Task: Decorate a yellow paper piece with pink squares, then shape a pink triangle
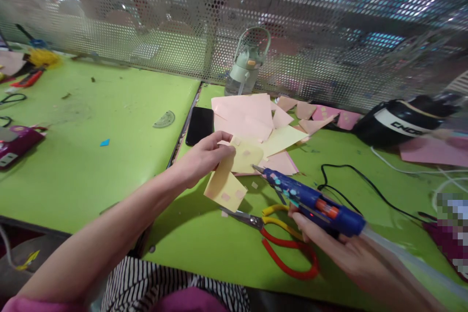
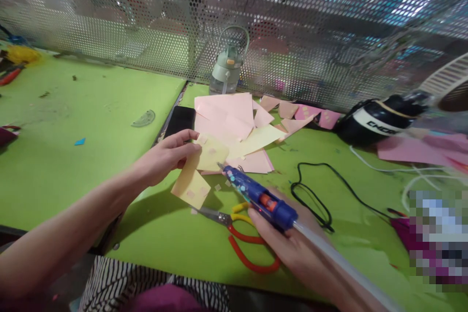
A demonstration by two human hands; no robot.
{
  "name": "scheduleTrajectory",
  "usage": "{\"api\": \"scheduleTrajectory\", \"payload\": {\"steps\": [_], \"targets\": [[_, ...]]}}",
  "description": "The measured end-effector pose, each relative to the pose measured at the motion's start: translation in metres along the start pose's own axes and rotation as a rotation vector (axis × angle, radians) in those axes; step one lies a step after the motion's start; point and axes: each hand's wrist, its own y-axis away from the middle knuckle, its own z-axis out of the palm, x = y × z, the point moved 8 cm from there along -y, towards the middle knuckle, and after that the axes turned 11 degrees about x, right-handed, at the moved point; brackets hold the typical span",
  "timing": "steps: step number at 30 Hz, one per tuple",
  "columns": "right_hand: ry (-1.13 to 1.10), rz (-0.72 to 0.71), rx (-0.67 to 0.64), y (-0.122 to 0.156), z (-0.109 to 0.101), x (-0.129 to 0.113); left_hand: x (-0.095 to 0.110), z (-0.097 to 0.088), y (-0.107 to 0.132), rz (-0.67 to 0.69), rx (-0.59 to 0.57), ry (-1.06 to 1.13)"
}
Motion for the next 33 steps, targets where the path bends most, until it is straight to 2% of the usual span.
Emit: {"api": "scheduleTrajectory", "payload": {"steps": [4, 6, 9, 10, 16, 19, 22, 24, 26, 27, 29, 31, 33], "targets": [[0.059, 0.075, 0.040, 0.015, -0.014, 0.048, 0.000, -0.001, 0.000, 0.001, 0.007, -0.012], [0.106, 0.093, 0.112, 0.014, -0.024, 0.062, 0.001, -0.002, 0.001, -0.002, 0.014, -0.015], [0.329, 0.089, 0.272, 0.002, -0.045, 0.074, 0.002, -0.002, 0.001, -0.007, 0.021, -0.007], [0.395, 0.056, 0.281, -0.002, -0.049, 0.077, 0.002, -0.003, 0.001, -0.008, 0.025, -0.004], [0.540, 0.057, 0.182, -0.010, -0.065, 0.131, -0.002, -0.003, 0.000, -0.032, 0.022, 0.007], [0.557, 0.043, 0.078, -0.007, -0.069, 0.141, -0.004, -0.003, 0.000, -0.048, 0.020, 0.032], [0.593, 0.009, 0.036, -0.008, -0.073, 0.126, -0.005, -0.004, -0.001, -0.059, 0.036, 0.040], [0.619, -0.036, 0.093, -0.014, -0.074, 0.100, -0.005, -0.005, -0.001, -0.069, 0.048, 0.033], [0.569, -0.021, 0.119, -0.022, -0.063, 0.072, -0.006, -0.005, 0.000, -0.079, 0.053, 0.027], [0.499, 0.014, 0.092, -0.027, -0.052, 0.060, -0.006, -0.005, 0.000, -0.081, 0.055, 0.026], [0.393, 0.115, -0.043, -0.035, -0.019, 0.044, -0.005, -0.005, 0.000, -0.078, 0.056, 0.026], [0.391, 0.188, -0.140, -0.041, 0.009, 0.036, -0.003, -0.005, 0.000, -0.071, 0.054, 0.027], [0.434, 0.235, -0.169, -0.045, 0.024, 0.035, -0.003, -0.005, 0.000, -0.067, 0.052, 0.027]]}}
